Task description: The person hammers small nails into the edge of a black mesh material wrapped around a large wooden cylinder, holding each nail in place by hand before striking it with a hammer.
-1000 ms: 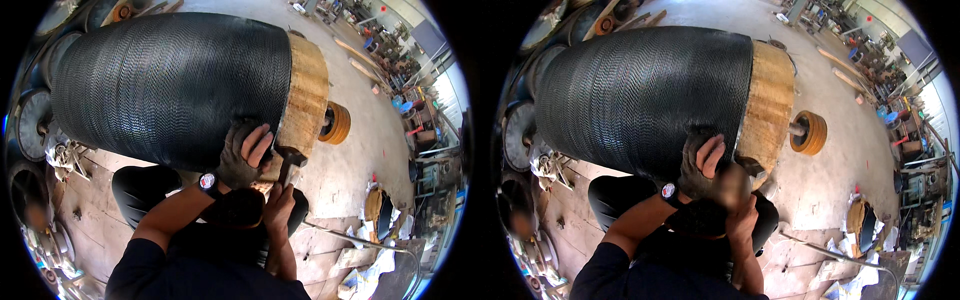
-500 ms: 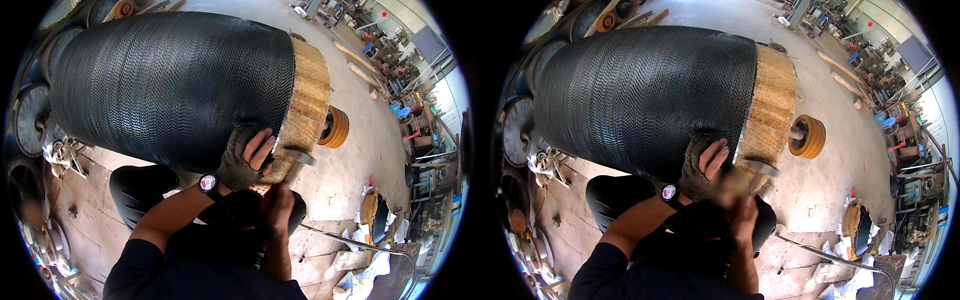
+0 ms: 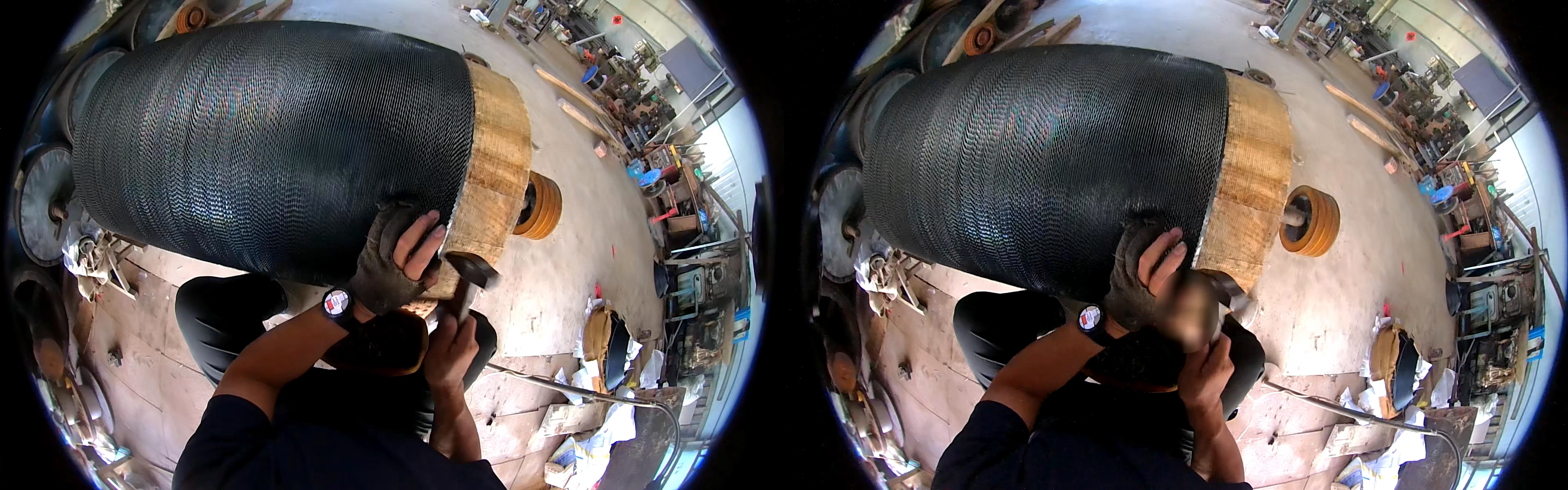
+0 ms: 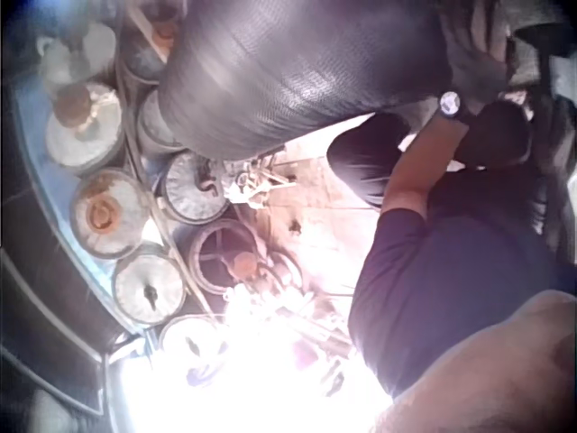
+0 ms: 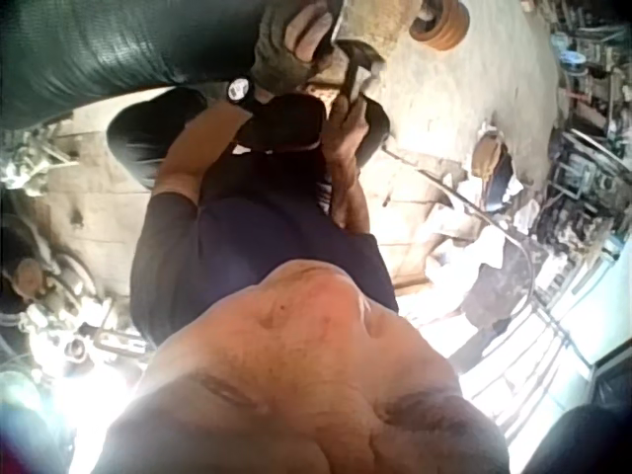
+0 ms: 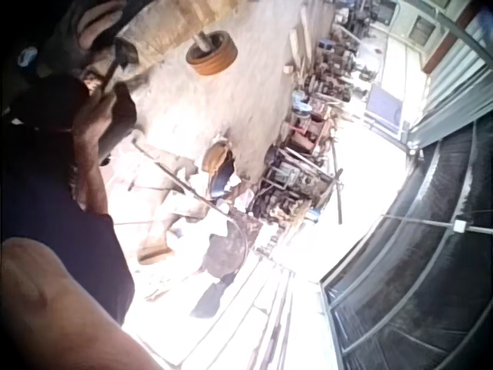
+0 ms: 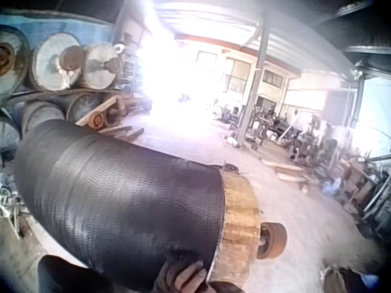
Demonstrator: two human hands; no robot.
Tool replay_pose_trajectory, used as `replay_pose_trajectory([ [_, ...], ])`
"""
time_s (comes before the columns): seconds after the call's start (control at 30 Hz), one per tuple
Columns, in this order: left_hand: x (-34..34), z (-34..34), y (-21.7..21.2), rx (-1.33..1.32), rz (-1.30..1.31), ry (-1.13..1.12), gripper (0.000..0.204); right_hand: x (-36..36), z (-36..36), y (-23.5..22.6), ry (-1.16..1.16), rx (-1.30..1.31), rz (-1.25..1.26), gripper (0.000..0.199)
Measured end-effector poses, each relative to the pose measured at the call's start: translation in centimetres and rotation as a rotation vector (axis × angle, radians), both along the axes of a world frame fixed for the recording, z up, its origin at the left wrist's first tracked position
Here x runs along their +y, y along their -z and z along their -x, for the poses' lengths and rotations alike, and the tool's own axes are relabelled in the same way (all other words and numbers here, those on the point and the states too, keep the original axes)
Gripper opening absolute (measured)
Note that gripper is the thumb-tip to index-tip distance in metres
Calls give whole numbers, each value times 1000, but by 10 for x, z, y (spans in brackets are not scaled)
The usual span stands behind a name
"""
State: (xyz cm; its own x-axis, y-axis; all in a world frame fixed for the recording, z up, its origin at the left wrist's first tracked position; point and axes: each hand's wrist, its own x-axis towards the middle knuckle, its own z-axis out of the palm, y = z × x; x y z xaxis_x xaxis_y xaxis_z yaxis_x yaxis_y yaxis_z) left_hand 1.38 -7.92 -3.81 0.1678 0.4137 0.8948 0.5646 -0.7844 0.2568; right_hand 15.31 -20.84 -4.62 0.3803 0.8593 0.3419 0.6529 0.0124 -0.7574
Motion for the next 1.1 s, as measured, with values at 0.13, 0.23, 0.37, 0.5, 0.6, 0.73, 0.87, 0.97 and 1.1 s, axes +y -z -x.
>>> replay_pose_trajectory([
  [0.13,-2,-1,-2,-13,6,9,61,-16,-9,5,-10,328,-264,19],
  [0.23,-1,0,-5,16,6,6,60,7,-13,5,-38,-610,-84,21],
  [0.37,-2,-2,-2,26,-30,-24,61,-14,-4,20,-3,98,63,20],
  [0.5,-1,-1,-3,0,-28,-17,56,-19,0,-3,-5,159,-289,36],
  [0.6,1,-3,1,0,-38,-11,54,1,-5,10,67,-103,29,32],
  [0.73,2,-4,1,-7,-13,-6,56,1,-2,12,78,-24,51,19],
  [0.87,0,-3,2,-14,-33,-18,58,-23,0,1,79,268,-56,17],
  [0.97,2,-3,2,-3,-24,-17,59,1,-5,7,44,-353,-86,16],
  [1.1,-1,-4,-1,-13,-19,11,60,-13,-1,11,48,47,118,15],
])
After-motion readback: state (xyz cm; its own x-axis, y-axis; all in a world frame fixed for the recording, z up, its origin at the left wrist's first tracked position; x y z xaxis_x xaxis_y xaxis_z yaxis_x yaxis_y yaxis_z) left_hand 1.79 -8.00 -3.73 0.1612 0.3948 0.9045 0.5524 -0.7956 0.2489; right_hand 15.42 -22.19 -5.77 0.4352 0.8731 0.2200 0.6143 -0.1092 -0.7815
